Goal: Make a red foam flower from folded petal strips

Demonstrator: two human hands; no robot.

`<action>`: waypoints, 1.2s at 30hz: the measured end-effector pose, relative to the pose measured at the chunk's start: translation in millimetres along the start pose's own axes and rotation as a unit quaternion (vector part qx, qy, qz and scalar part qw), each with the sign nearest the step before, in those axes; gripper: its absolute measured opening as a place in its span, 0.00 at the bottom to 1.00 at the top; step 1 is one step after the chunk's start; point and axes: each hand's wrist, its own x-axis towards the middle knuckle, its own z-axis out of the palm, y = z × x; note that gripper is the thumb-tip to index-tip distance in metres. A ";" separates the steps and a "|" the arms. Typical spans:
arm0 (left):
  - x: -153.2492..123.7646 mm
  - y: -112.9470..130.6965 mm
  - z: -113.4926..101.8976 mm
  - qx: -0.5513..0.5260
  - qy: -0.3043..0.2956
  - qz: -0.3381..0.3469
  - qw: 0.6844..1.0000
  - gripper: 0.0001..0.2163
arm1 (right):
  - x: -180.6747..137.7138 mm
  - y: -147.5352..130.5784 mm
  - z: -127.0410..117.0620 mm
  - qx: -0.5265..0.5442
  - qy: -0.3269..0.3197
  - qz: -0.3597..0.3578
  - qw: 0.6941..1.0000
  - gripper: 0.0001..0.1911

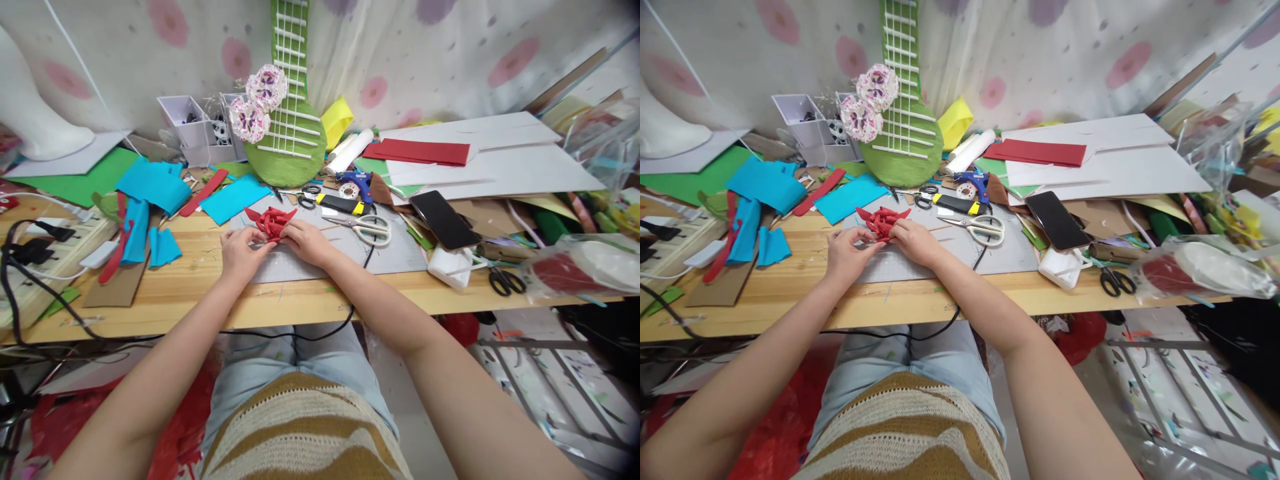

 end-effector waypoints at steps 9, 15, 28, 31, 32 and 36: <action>1.6 -4.5 3.5 -0.068 0.052 -0.044 0.995 0.09 | 2.8 -13.6 -5.4 -0.061 0.128 0.069 0.988 0.10; 5.4 -15.6 11.5 -0.230 0.077 -0.094 0.966 0.12 | 3.8 -21.1 7.3 0.121 0.099 0.219 0.963 0.08; 6.3 -9.3 13.5 -0.263 0.065 -0.093 0.958 0.15 | 12.4 -17.7 14.7 0.189 0.097 0.288 0.934 0.06; 5.9 -12.6 14.5 -0.246 0.064 -0.085 0.964 0.15 | 12.0 -20.9 13.5 0.180 0.089 0.294 0.935 0.07; 5.6 -13.5 14.5 -0.238 0.063 -0.081 0.966 0.15 | 12.0 -21.8 13.5 0.179 0.084 0.291 0.936 0.07; 4.1 -11.4 12.5 -0.181 0.055 -0.067 0.980 0.15 | 11.7 -21.6 15.5 0.195 0.084 0.282 0.936 0.07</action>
